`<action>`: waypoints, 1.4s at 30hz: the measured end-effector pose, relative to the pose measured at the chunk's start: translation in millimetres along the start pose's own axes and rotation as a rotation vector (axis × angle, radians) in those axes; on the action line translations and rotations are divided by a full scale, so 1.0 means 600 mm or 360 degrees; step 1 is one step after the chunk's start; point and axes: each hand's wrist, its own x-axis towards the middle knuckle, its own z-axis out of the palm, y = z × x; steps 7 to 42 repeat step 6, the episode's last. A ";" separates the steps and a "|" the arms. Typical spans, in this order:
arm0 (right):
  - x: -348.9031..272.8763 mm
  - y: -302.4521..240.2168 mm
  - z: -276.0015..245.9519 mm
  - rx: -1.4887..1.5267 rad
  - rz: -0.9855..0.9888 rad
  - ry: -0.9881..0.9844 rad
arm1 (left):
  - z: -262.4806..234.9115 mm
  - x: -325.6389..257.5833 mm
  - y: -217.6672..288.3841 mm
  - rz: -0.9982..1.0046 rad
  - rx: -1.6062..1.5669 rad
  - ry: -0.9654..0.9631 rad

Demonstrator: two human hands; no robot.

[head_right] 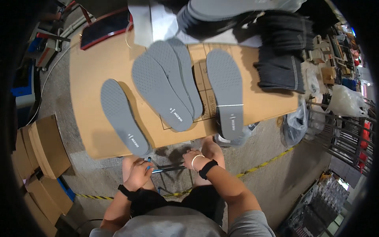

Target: The recorder is inspecting and organizing shoe insoles at a workstation.

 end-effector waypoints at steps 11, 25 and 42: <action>0.165 0.029 0.260 -0.0507 0.0216 -0.0154 | 0.059 -0.034 -0.060 -0.0291 0.0476 0.0123; 0.165 0.029 0.260 -0.0507 0.0216 -0.0154 | 0.059 -0.034 -0.060 -0.0291 0.0476 0.0123; 0.165 0.029 0.260 -0.0507 0.0216 -0.0154 | 0.059 -0.034 -0.060 -0.0291 0.0476 0.0123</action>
